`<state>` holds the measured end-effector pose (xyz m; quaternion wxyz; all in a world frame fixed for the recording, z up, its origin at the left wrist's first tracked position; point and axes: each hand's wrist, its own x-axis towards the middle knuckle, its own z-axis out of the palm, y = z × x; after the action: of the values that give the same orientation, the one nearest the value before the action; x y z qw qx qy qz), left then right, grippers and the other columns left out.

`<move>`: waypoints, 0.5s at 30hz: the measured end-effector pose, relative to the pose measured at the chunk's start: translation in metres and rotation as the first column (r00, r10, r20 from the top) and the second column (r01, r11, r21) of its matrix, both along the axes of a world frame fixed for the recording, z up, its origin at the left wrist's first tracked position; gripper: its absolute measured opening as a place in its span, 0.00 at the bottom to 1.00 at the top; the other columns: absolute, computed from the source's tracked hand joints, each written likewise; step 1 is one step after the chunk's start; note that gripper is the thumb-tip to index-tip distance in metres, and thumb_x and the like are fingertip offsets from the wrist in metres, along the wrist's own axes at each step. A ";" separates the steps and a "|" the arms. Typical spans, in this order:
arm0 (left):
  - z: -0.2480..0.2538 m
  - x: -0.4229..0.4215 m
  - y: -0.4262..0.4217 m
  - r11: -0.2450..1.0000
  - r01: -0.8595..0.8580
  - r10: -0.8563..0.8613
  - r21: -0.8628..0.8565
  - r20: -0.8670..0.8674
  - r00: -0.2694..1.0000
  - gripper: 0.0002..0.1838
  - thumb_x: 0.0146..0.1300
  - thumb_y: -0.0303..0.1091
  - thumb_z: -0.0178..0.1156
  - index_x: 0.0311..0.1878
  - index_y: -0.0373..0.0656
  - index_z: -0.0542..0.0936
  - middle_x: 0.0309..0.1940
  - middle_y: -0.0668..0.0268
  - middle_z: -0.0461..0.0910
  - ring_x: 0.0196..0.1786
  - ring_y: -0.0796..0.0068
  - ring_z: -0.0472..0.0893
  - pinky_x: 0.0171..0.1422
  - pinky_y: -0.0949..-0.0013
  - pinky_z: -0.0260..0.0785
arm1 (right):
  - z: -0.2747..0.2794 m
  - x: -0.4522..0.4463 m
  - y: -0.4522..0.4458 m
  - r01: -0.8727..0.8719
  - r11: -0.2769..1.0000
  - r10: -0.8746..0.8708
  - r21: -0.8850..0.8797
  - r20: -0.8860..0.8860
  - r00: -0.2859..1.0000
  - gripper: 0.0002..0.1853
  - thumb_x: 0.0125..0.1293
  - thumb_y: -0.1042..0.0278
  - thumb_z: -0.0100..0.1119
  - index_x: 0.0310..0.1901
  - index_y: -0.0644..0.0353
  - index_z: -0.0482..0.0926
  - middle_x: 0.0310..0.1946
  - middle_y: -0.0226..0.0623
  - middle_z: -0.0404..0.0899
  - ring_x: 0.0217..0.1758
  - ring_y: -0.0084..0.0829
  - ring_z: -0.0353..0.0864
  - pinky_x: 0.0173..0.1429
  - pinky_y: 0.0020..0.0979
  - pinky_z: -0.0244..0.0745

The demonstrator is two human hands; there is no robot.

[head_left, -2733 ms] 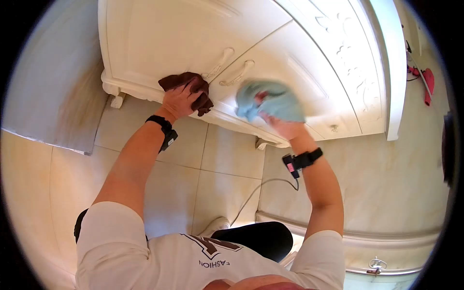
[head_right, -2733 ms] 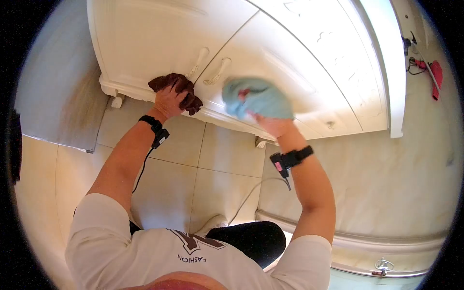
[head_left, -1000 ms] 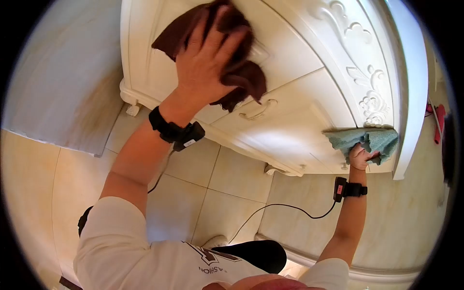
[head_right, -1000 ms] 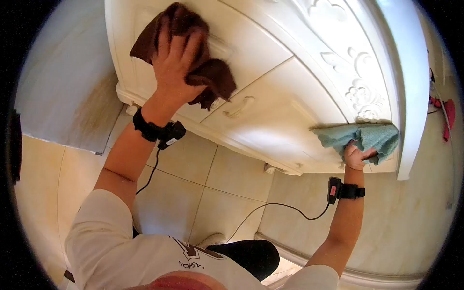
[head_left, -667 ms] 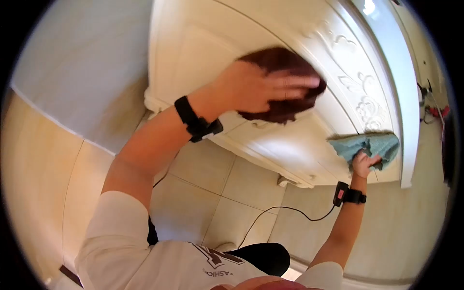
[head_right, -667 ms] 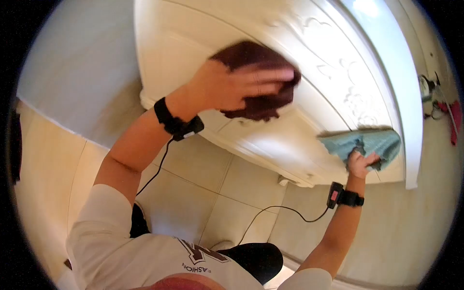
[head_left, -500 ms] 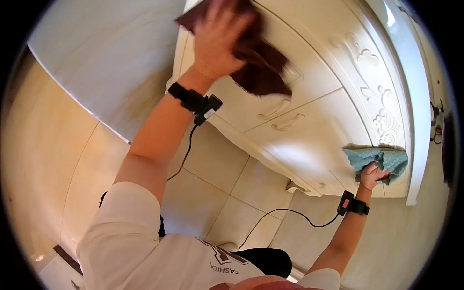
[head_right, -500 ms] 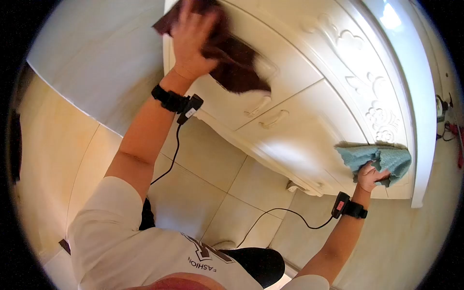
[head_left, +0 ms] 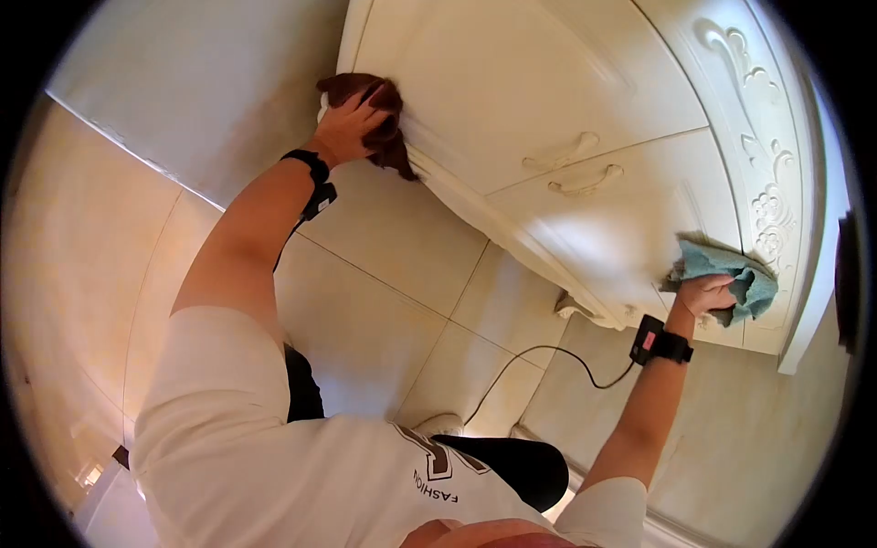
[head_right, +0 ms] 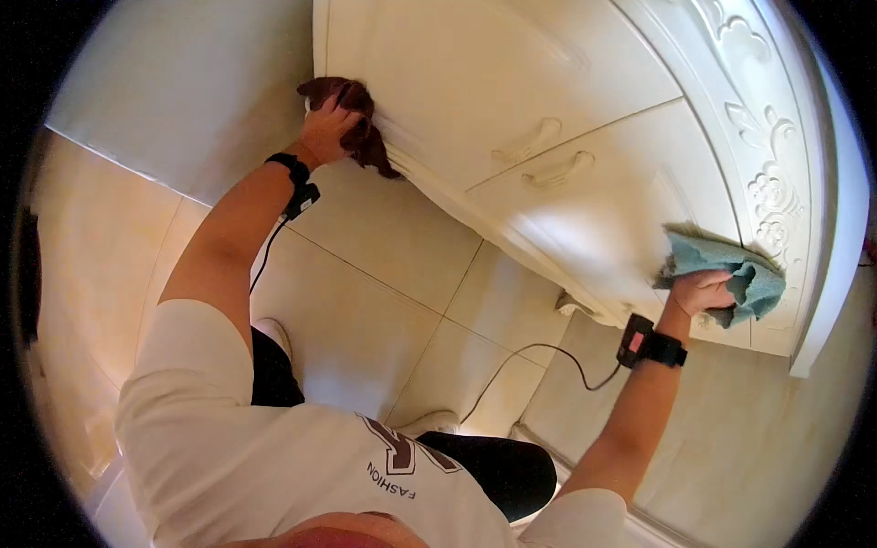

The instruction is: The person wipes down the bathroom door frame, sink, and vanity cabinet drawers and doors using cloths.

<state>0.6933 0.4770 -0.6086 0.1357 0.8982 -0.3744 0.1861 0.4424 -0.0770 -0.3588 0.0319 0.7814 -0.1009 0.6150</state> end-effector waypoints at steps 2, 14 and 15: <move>-0.017 0.000 0.000 0.999 -0.047 0.050 -0.025 0.136 0.989 0.33 0.47 0.51 0.66 0.57 0.50 0.75 0.66 0.54 0.65 0.71 0.44 0.57 0.63 0.43 0.66 | -0.004 0.001 0.005 0.113 0.980 -0.119 -0.162 -0.029 0.992 0.23 0.71 0.63 0.41 0.51 0.81 0.70 0.54 0.67 0.72 0.53 0.60 0.71 0.62 0.48 0.62; 0.088 0.027 -0.029 0.723 0.026 0.359 -0.691 0.408 0.839 0.37 0.58 0.43 0.56 0.68 0.31 0.61 0.68 0.34 0.54 0.69 0.30 0.55 0.69 0.37 0.49 | -0.001 0.008 0.044 0.034 0.987 -0.027 -0.158 0.045 0.999 0.22 0.68 0.58 0.44 0.41 0.75 0.75 0.42 0.60 0.77 0.43 0.61 0.71 0.53 0.53 0.64; 0.044 0.048 -0.017 0.768 0.048 0.334 -0.639 0.463 0.821 0.38 0.58 0.44 0.56 0.69 0.31 0.60 0.69 0.34 0.53 0.70 0.31 0.54 0.70 0.37 0.47 | -0.006 0.011 0.048 -0.173 0.978 0.154 0.112 0.163 0.974 0.16 0.66 0.62 0.49 0.42 0.71 0.75 0.43 0.49 0.77 0.44 0.50 0.72 0.53 0.50 0.66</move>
<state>0.7410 0.4602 -0.5649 0.2962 0.7352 -0.2407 0.5602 0.4539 -0.0291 -0.3649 -0.0760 0.7378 -0.0767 0.6663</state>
